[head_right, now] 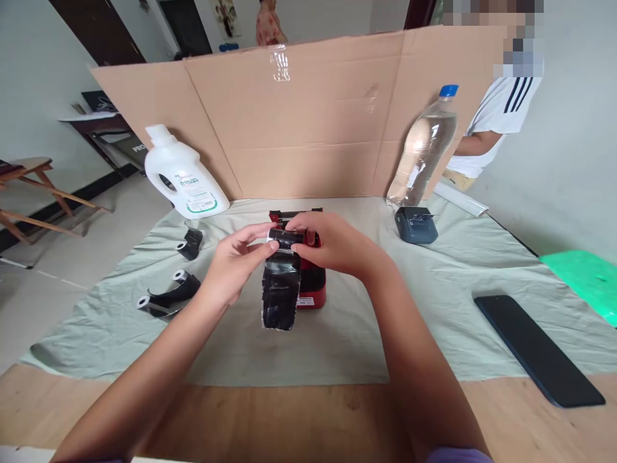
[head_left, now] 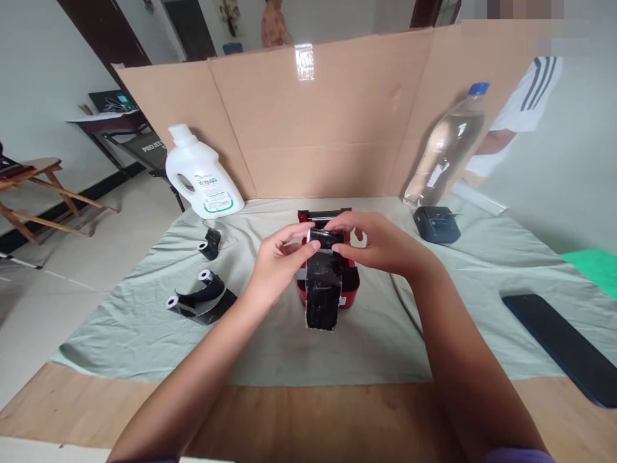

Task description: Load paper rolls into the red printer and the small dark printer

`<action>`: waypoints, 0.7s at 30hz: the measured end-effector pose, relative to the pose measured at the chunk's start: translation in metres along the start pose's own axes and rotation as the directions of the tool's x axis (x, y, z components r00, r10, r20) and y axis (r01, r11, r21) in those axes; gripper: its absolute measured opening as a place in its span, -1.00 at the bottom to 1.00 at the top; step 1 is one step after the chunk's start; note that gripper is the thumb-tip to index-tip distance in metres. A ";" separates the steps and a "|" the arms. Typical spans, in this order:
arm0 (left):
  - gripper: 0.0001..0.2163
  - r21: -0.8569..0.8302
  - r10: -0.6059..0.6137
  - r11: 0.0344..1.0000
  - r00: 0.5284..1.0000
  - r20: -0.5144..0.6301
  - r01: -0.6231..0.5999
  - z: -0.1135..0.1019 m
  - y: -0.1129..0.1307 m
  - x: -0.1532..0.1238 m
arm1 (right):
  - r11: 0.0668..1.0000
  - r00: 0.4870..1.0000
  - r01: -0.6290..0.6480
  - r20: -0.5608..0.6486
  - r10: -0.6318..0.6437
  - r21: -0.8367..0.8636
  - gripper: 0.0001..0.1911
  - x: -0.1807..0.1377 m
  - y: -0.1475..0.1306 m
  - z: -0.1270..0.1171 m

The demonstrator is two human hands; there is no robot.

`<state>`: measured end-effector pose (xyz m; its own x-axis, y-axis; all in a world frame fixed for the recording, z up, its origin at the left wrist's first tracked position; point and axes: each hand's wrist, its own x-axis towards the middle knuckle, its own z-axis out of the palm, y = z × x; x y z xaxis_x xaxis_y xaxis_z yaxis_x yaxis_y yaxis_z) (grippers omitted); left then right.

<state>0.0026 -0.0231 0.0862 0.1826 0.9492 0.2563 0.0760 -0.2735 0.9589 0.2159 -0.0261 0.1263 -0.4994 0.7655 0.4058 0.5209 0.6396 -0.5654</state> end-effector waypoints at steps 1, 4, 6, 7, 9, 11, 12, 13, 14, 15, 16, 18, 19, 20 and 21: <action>-0.63 0.039 -0.002 0.999 1.000 -0.007 0.002 0.004 -0.005 -0.007 | 0.999 0.997 -0.049 0.056 0.050 -0.003 -0.78 -0.001 0.004 0.001; -0.68 0.198 0.166 0.967 0.986 -0.027 -0.157 0.018 -0.020 -0.033 | 0.982 0.966 -0.180 0.179 0.188 -0.064 -0.80 -0.002 0.017 0.009; -0.71 0.279 0.393 0.879 0.919 0.035 -0.386 0.027 -0.029 -0.049 | 0.964 0.936 -0.231 0.240 0.257 -0.130 -0.78 0.001 0.024 0.016; -0.71 0.294 0.490 0.820 0.868 0.084 -0.491 0.030 -0.032 -0.054 | 0.955 0.921 -0.246 0.267 0.284 -0.167 -0.76 0.003 0.026 0.020; -0.69 0.291 0.607 0.724 0.778 0.163 -0.625 0.032 -0.037 -0.059 | 0.936 0.894 -0.261 0.306 0.327 -0.238 -0.73 0.007 0.028 0.028; -0.66 0.290 0.642 0.687 0.743 0.189 -0.667 0.027 -0.041 -0.059 | 0.918 0.880 -0.260 0.317 0.353 -0.301 -0.72 0.011 0.028 0.034; -0.66 0.296 0.646 0.678 0.737 0.196 -0.673 0.024 -0.043 -0.059 | 0.909 0.876 -0.257 0.318 0.363 -0.329 -0.72 0.012 0.027 0.037; -0.67 0.308 0.648 0.669 0.734 0.205 -0.677 0.021 -0.045 -0.058 | 0.898 0.873 -0.256 0.313 0.374 -0.357 -0.72 0.013 0.026 0.039; -0.68 0.325 0.647 0.657 0.730 0.219 -0.680 0.019 -0.047 -0.057 | 0.887 0.871 -0.257 0.305 0.385 -0.384 -0.72 0.014 0.025 0.041; -0.70 0.346 0.643 0.643 0.728 0.240 -0.683 0.017 -0.049 -0.056 | 0.873 0.869 -0.260 0.294 0.397 -0.412 -0.71 0.015 0.025 0.043; -0.72 0.370 0.637 0.627 0.724 0.263 -0.686 0.016 -0.051 -0.055 | 0.858 0.867 -0.264 0.282 0.411 -0.441 -0.71 0.016 0.024 0.045; -0.75 0.423 0.615 0.595 0.726 0.307 -0.683 0.016 -0.052 -0.054 | 0.821 0.861 -0.273 0.253 0.441 -0.501 -0.73 0.018 0.024 0.048; -0.76 0.453 0.598 0.581 0.733 0.325 -0.676 0.017 -0.052 -0.053 | 0.802 0.858 -0.276 0.240 0.454 -0.529 -0.74 0.019 0.024 0.050; -0.78 0.485 0.577 0.570 0.744 0.337 -0.663 0.017 -0.051 -0.051 | 0.784 0.856 -0.279 0.227 0.465 -0.555 -0.76 0.021 0.024 0.053; -0.78 0.518 0.556 0.562 0.758 0.341 -0.645 0.018 -0.049 -0.050 | 0.767 0.853 -0.281 0.216 0.475 -0.577 -0.77 0.022 0.023 0.055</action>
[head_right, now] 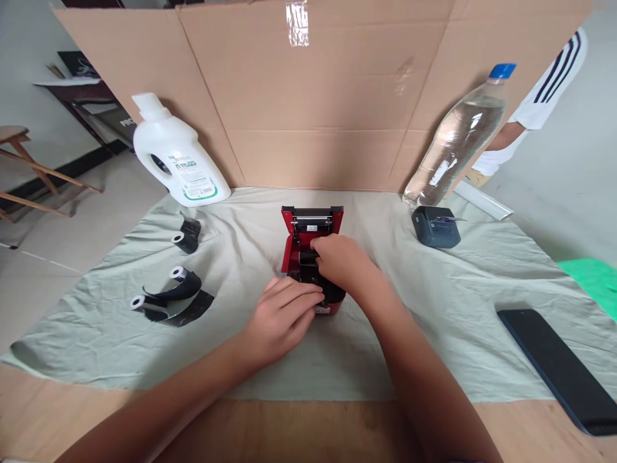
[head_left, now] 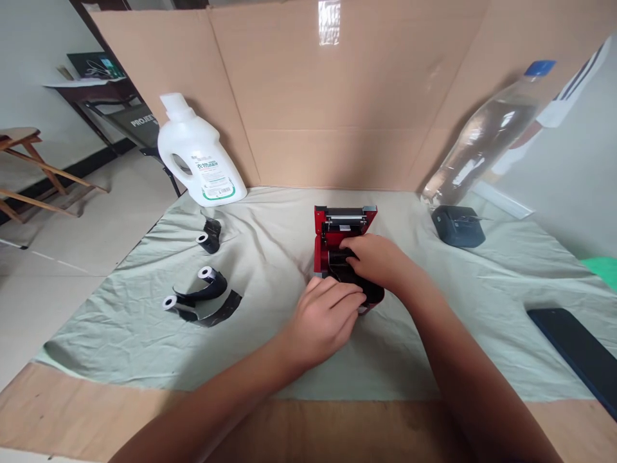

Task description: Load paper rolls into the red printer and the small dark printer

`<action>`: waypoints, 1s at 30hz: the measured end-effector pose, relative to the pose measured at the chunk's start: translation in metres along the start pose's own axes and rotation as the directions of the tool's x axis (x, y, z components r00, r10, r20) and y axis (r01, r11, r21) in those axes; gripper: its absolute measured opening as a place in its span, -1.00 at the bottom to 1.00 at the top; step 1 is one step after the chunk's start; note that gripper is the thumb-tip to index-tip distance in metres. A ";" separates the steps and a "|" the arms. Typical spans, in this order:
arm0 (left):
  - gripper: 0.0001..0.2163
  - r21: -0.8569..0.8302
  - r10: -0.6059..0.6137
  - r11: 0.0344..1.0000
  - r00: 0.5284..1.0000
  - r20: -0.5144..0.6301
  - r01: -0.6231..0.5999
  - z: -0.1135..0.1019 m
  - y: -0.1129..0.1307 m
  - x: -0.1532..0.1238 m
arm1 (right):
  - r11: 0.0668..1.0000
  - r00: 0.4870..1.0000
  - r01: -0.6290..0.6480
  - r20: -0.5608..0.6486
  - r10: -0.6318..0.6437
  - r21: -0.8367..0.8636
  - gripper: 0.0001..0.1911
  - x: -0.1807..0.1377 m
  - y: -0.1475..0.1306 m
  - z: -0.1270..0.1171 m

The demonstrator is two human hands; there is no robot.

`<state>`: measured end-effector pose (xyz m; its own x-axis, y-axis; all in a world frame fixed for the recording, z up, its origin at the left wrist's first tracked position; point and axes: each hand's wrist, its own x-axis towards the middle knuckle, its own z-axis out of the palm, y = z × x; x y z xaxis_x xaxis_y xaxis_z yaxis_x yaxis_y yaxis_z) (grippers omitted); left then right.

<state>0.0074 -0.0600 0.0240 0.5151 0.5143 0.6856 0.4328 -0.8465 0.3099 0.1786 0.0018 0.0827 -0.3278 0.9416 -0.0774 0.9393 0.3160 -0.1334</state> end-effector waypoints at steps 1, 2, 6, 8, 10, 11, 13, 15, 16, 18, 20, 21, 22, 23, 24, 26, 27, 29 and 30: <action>-0.79 0.031 -0.021 0.999 1.000 0.014 0.020 -0.001 0.001 0.002 | 1.000 1.000 -0.015 -0.005 0.015 -0.022 -0.78 0.002 -0.003 0.001; -0.79 0.058 -0.041 0.998 0.999 0.025 0.039 -0.002 0.001 0.005 | 0.999 1.000 -0.031 -0.008 0.030 -0.044 -0.78 0.003 -0.005 0.002; -0.80 0.143 -0.060 0.988 0.997 0.047 0.053 -0.008 0.003 0.010 | 0.995 0.997 -0.071 0.018 0.073 -0.063 -0.79 0.003 -0.009 0.002; -0.80 0.156 -0.046 0.987 0.997 0.056 0.037 -0.010 0.003 0.010 | 0.998 0.997 -0.052 0.060 0.049 0.039 -0.80 0.000 -0.003 -0.003; -0.80 0.161 -0.033 0.987 0.998 0.057 0.023 -0.010 0.004 0.010 | 0.979 0.996 -0.036 0.085 0.019 0.200 -0.80 -0.006 0.009 -0.012; -0.80 0.169 -0.028 0.985 0.998 0.051 0.019 -0.010 0.005 0.010 | 0.959 0.996 -0.042 0.085 0.019 0.279 -0.77 -0.009 0.016 -0.018; -0.80 0.210 -0.022 0.978 0.999 0.043 0.013 -0.011 0.006 0.010 | 0.915 0.996 -0.088 0.045 0.077 0.393 -0.68 -0.015 0.030 -0.026; -0.79 0.260 -0.004 0.966 0.999 0.041 -0.007 -0.013 0.007 0.010 | 0.876 0.977 -0.149 -0.067 0.202 0.459 -0.63 -0.017 0.040 -0.029; -0.79 0.279 0.010 0.960 0.999 0.045 -0.022 -0.014 0.008 0.010 | 0.856 0.951 -0.171 -0.147 0.273 0.488 -0.64 -0.016 0.043 -0.027; -0.81 0.305 0.045 0.950 0.997 0.067 -0.064 -0.017 0.008 0.010 | 0.811 0.882 -0.165 -0.285 0.376 0.561 -0.65 -0.011 0.047 -0.021; -0.82 0.325 0.068 0.941 0.992 0.104 -0.098 -0.019 0.009 0.010 | 0.762 0.860 -0.107 -0.325 0.393 0.639 -0.57 -0.004 0.049 -0.012; -0.82 0.336 0.074 0.935 0.989 0.127 -0.113 -0.019 0.010 0.010 | 0.741 0.869 -0.075 -0.321 0.377 0.668 -0.55 -0.001 0.049 -0.008; -0.82 0.348 0.078 0.929 0.986 0.149 -0.126 -0.019 0.011 0.010 | 0.726 0.881 -0.047 -0.314 0.354 0.686 -0.57 0.001 0.048 -0.005; -0.82 0.361 0.080 0.923 0.983 0.164 -0.135 -0.019 0.012 0.010 | 0.719 0.888 -0.025 -0.314 0.334 0.694 -0.60 0.003 0.048 -0.003; -0.82 0.373 0.080 0.917 0.982 0.174 -0.141 -0.019 0.014 0.009 | 0.715 0.890 -0.007 -0.323 0.323 0.699 -0.63 0.004 0.047 -0.001; -0.82 0.400 0.086 0.904 0.981 0.173 -0.150 -0.017 0.018 0.009 | 0.702 0.883 0.024 -0.345 0.320 0.712 -0.64 0.004 0.046 0.000; -0.82 0.413 0.091 0.898 0.982 0.165 -0.153 -0.016 0.019 0.008 | 0.691 0.881 0.036 -0.350 0.320 0.722 -0.63 0.003 0.046 0.000; -0.82 0.432 0.107 0.887 0.983 0.146 -0.161 -0.015 0.022 0.008 | 0.670 0.873 0.042 -0.353 0.335 0.741 -0.62 -0.001 0.045 0.003; -0.81 0.437 0.116 0.884 0.984 0.136 -0.164 -0.015 0.022 0.008 | 0.664 0.868 0.042 -0.357 0.346 0.746 -0.62 -0.005 0.044 0.006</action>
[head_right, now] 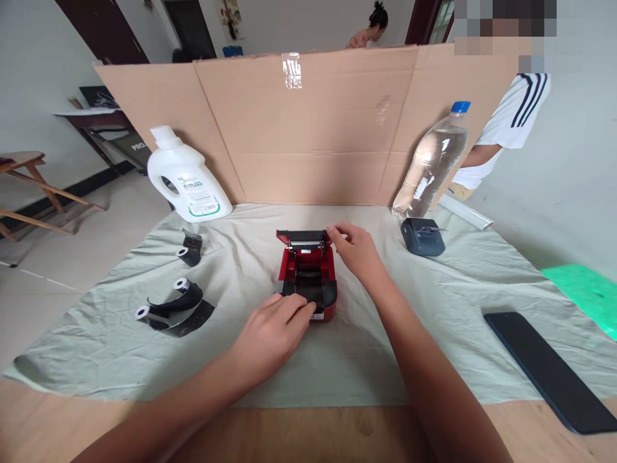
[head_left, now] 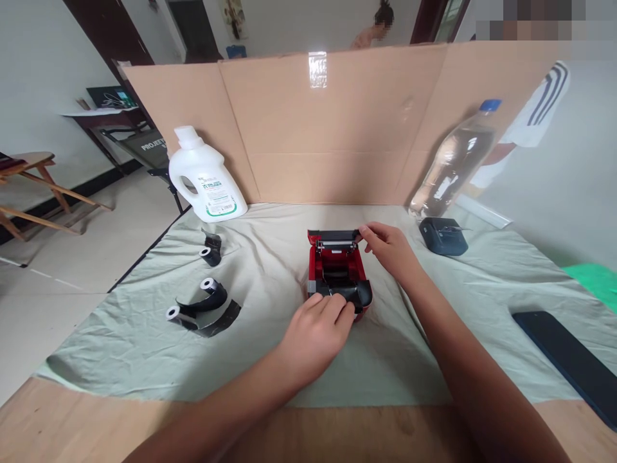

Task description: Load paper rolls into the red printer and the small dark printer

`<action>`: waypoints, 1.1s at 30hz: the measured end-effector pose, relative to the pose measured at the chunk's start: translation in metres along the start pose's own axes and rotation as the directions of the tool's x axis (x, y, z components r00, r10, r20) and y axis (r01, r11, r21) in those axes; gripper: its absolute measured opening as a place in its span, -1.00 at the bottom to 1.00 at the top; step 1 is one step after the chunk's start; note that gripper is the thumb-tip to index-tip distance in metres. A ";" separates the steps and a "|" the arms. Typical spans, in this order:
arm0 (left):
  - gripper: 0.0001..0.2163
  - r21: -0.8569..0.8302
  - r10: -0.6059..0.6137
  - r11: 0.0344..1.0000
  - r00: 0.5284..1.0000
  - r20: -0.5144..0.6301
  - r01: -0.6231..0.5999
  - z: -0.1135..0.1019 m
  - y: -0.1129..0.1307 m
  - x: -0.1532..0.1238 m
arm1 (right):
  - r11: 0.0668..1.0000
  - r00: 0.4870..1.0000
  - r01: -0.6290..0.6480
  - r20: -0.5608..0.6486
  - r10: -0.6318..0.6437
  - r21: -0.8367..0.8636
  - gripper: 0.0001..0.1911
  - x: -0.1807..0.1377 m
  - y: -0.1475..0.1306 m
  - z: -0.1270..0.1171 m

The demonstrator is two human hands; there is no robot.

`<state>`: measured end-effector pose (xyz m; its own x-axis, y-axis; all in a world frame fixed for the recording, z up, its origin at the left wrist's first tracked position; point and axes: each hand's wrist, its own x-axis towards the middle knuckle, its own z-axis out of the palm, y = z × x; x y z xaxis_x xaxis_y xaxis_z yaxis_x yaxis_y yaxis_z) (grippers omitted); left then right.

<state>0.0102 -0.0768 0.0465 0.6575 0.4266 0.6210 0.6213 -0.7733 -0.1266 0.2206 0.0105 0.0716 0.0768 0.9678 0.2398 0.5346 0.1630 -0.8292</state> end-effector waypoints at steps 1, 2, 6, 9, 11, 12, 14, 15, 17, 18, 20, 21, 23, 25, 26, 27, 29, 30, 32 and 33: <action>-0.82 0.004 0.001 1.000 1.000 -0.012 -0.001 -0.001 0.000 0.000 | 1.000 1.000 0.004 -0.012 -0.004 0.007 -0.63 -0.005 0.002 0.001; -0.82 0.006 0.001 1.000 1.000 -0.022 -0.001 -0.001 0.000 0.001 | 1.000 1.000 0.016 -0.020 -0.016 0.020 -0.65 -0.011 0.004 0.001; -0.81 0.012 0.000 1.000 0.999 -0.034 0.000 -0.007 -0.004 0.001 | 0.992 0.998 0.063 -0.010 -0.062 0.110 -0.76 -0.035 0.016 0.008; -0.84 -0.012 0.030 0.999 0.998 -0.056 -0.031 -0.011 -0.006 -0.001 | 0.979 0.999 0.031 -0.036 -0.024 0.202 -0.75 -0.047 0.025 0.017; -0.87 -0.030 0.043 0.998 0.996 -0.077 -0.046 -0.011 -0.007 -0.005 | 0.959 0.999 -0.015 -0.024 0.023 0.283 -0.61 -0.052 0.030 0.024; -0.87 -0.037 0.043 0.998 0.995 -0.085 -0.047 -0.011 -0.008 -0.007 | 0.947 0.999 -0.038 -0.006 0.042 0.319 -0.55 -0.054 0.031 0.028; -0.85 -0.047 0.047 0.998 0.994 -0.103 -0.052 -0.009 -0.010 -0.011 | 0.926 0.998 -0.064 0.027 0.059 0.373 -0.47 -0.058 0.033 0.035; -0.84 -0.053 0.059 0.996 0.992 -0.114 -0.066 -0.006 -0.012 -0.013 | 0.917 0.998 -0.064 0.033 0.056 0.393 -0.45 -0.060 0.034 0.038; -0.82 -0.068 0.102 0.991 0.985 -0.142 -0.113 0.000 -0.016 -0.016 | 0.901 0.999 -0.052 0.023 0.047 0.431 -0.42 -0.063 0.036 0.044; -0.82 -0.078 0.124 0.988 0.981 -0.152 -0.137 0.003 -0.018 -0.016 | 0.892 0.999 -0.047 0.015 0.045 0.449 -0.41 -0.064 0.037 0.046; -0.82 -0.107 0.152 0.979 0.974 -0.170 -0.171 0.009 -0.021 -0.017 | 0.880 0.999 -0.035 0.002 0.038 0.474 -0.40 -0.065 0.041 0.050; -0.83 -0.121 0.159 0.976 0.971 -0.178 -0.182 0.012 -0.023 -0.017 | 0.879 0.999 -0.029 -0.003 0.035 0.477 -0.40 -0.065 0.042 0.051; -0.82 -0.145 0.174 0.969 0.967 -0.186 -0.202 0.014 -0.024 -0.018 | 0.885 0.999 -0.030 -0.008 0.038 0.464 -0.40 -0.064 0.045 0.052; -0.81 -0.184 0.180 0.958 0.963 -0.202 -0.218 0.015 -0.027 -0.019 | 0.891 0.999 -0.044 -0.006 0.052 0.451 -0.39 -0.064 0.047 0.052; -0.81 -0.225 0.163 0.951 0.963 -0.214 -0.211 0.016 -0.030 -0.019 | 0.890 0.998 -0.051 -0.004 0.059 0.452 -0.39 -0.064 0.047 0.052; -0.82 -0.284 0.111 0.942 0.966 -0.234 -0.177 0.018 -0.033 -0.020 | 0.888 0.998 -0.057 0.001 0.063 0.456 -0.38 -0.064 0.048 0.052; -0.82 -0.455 -0.143 0.890 0.959 -0.244 0.017 0.025 -0.042 -0.020 | 0.888 0.998 -0.061 0.008 0.065 0.456 -0.38 -0.064 0.049 0.052; -0.79 -0.549 -0.317 0.820 0.928 -0.197 0.163 0.031 -0.047 -0.020 | 0.891 0.998 -0.062 0.012 0.064 0.450 -0.38 -0.064 0.049 0.052; -0.70 -0.691 -0.584 0.581 0.811 0.013 0.430 0.045 -0.057 -0.019 | 0.898 0.998 -0.067 0.022 0.064 0.436 -0.37 -0.064 0.051 0.053; -0.64 -0.725 -0.633 0.454 0.760 0.147 0.518 0.052 -0.062 -0.018 | 0.897 0.997 -0.072 0.031 0.065 0.437 -0.37 -0.064 0.052 0.053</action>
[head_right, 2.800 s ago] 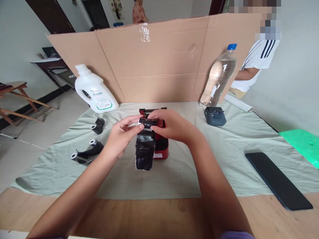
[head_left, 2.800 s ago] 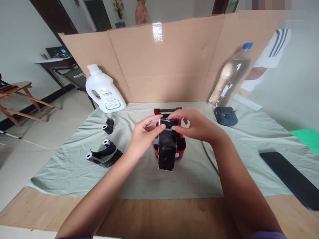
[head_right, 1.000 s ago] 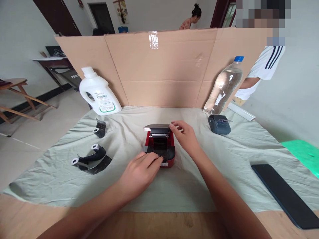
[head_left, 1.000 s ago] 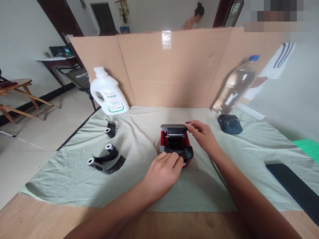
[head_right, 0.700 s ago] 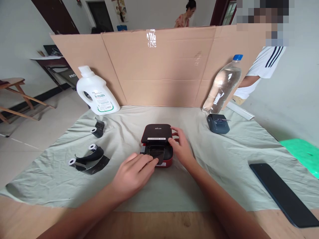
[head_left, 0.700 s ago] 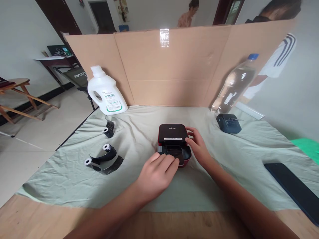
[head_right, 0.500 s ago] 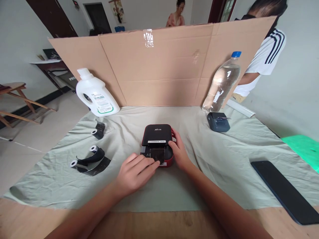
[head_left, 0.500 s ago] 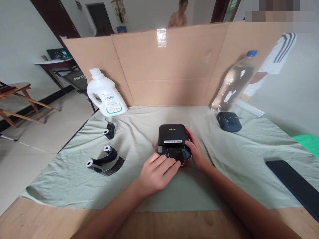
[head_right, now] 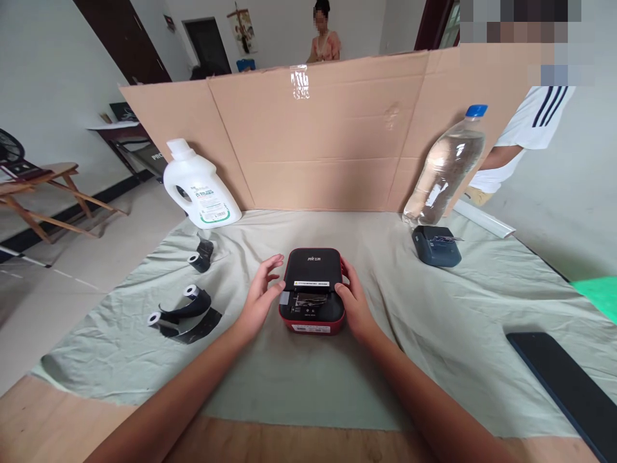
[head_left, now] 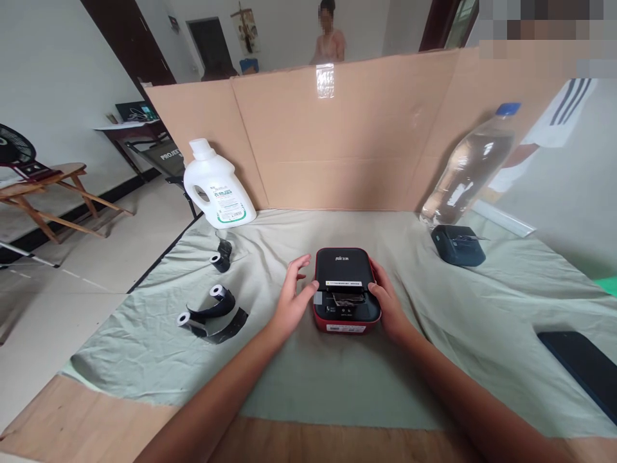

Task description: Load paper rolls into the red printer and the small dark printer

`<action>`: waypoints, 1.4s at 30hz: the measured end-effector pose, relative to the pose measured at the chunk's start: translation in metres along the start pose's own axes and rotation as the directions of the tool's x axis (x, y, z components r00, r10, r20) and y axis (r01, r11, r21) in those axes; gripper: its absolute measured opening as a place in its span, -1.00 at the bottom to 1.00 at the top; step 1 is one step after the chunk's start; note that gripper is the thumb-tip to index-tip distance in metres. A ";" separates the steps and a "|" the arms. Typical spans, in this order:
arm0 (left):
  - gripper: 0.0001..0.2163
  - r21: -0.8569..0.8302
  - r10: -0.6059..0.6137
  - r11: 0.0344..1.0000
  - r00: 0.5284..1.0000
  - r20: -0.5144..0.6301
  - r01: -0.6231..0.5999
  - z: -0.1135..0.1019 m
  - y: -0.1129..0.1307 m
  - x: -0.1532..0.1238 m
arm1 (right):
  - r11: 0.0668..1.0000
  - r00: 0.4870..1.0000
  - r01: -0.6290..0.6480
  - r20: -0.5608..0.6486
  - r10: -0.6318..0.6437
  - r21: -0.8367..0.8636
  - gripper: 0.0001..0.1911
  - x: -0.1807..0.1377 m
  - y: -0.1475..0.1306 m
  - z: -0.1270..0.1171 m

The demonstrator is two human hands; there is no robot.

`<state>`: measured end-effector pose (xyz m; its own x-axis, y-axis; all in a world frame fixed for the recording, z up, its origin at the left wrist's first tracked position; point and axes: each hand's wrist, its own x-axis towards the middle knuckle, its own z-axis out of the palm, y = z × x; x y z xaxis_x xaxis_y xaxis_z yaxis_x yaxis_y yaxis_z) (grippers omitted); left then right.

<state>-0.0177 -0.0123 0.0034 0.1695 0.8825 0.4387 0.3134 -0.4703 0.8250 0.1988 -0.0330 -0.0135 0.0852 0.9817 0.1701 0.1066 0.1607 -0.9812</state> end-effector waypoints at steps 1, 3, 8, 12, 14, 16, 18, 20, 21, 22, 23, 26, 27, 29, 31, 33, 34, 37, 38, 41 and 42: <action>-0.60 -0.057 -0.102 0.993 0.993 0.065 0.106 0.001 -0.005 0.006 | 1.000 1.000 -0.005 0.005 0.004 0.010 -0.37 0.000 0.001 0.000; -0.58 -0.128 -0.196 0.968 0.968 0.155 0.216 -0.006 -0.009 0.019 | 0.999 1.000 -0.009 0.006 0.009 0.037 -0.37 0.000 0.003 0.000; -0.59 0.253 -0.310 0.924 0.949 0.057 0.286 -0.091 -0.004 0.062 | 0.999 1.000 0.010 -0.014 -0.010 0.038 -0.38 0.001 0.005 -0.001; -0.43 0.687 -0.501 0.429 0.788 -0.359 0.586 -0.172 -0.023 0.083 | 1.000 1.000 0.015 0.006 -0.015 -0.001 -0.39 0.002 0.005 -0.002; -0.40 0.731 -0.619 0.221 0.672 -0.406 0.646 -0.191 -0.041 0.087 | 1.000 1.000 0.022 0.005 -0.022 -0.005 -0.40 0.002 0.006 -0.002; -0.51 0.761 -0.691 0.160 0.622 -0.369 0.629 -0.196 -0.058 0.087 | 1.000 0.999 0.030 -0.011 -0.030 -0.006 -0.39 0.002 0.008 -0.002; -0.66 0.778 -0.702 0.187 0.635 -0.321 0.600 -0.197 -0.068 0.084 | 1.000 0.999 0.028 -0.024 -0.028 -0.004 -0.37 0.003 0.009 -0.001; -0.73 0.773 -0.689 0.232 0.661 -0.298 0.590 -0.200 -0.069 0.079 | 1.000 1.000 0.014 -0.021 -0.014 0.010 -0.37 0.003 0.009 -0.001; -0.74 0.769 -0.679 0.245 0.671 -0.299 0.591 -0.203 -0.067 0.074 | 1.000 1.000 0.009 -0.022 -0.009 0.023 -0.36 0.002 0.008 -0.001; -0.73 0.768 -0.668 0.244 0.677 -0.309 0.592 -0.207 -0.063 0.069 | 0.999 1.000 0.002 -0.016 -0.001 0.034 -0.37 0.002 0.008 -0.002; -0.71 0.771 -0.657 0.229 0.679 -0.328 0.594 -0.212 -0.057 0.063 | 0.999 1.000 -0.008 -0.004 0.008 0.043 -0.37 0.002 0.007 -0.002; -0.62 0.792 -0.629 0.128 0.666 -0.401 0.597 -0.223 -0.040 0.042 | 0.997 1.000 -0.020 0.013 0.019 0.073 -0.39 0.002 0.007 -0.002; -0.58 0.797 -0.622 0.096 0.661 -0.420 0.597 -0.224 -0.035 0.035 | 0.996 1.000 -0.019 0.009 0.018 0.085 -0.39 0.002 0.007 -0.002; -0.54 0.800 -0.613 0.057 0.653 -0.444 0.597 -0.224 -0.029 0.023 | 0.994 1.000 -0.006 -0.011 0.007 0.106 -0.39 0.002 0.008 -0.001; -0.52 0.797 -0.607 0.028 0.644 -0.466 0.603 -0.223 -0.027 0.014 | 0.994 1.000 0.002 -0.018 0.000 0.109 -0.40 0.002 0.009 -0.001; -0.50 0.787 -0.601 -0.001 0.629 -0.493 0.616 -0.223 -0.027 0.008 | 0.994 1.000 0.003 -0.024 0.000 0.108 -0.41 0.001 0.009 0.000; -0.49 0.777 -0.602 -0.016 0.615 -0.510 0.629 -0.224 -0.027 0.005 | 0.994 1.000 -0.002 -0.026 0.004 0.106 -0.41 0.001 0.008 0.000; -0.49 0.747 -0.611 -0.036 0.577 -0.543 0.664 -0.236 -0.026 -0.006 | 0.994 0.999 -0.025 -0.032 0.029 0.102 -0.42 -0.001 0.006 0.000; -0.50 0.742 -0.605 -0.040 0.574 -0.551 0.670 -0.242 -0.026 -0.011 | 0.994 0.999 -0.028 -0.032 0.031 0.105 -0.42 -0.001 0.006 0.000; -0.52 0.741 -0.575 -0.028 0.595 -0.561 0.671 -0.262 -0.030 -0.029 | 0.991 0.999 -0.014 -0.030 0.018 0.131 -0.41 0.000 0.007 0.000; -0.54 0.738 -0.573 -0.007 0.602 -0.556 0.675 -0.269 -0.033 -0.035 | 0.990 0.999 -0.008 -0.031 0.013 0.139 -0.41 0.001 0.007 0.000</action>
<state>-0.2852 -0.0273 0.0561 -0.5971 0.8021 -0.0104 0.8017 0.5971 0.0274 0.1999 -0.0311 -0.0206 0.1177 0.9800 0.1605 -0.0330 0.1654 -0.9857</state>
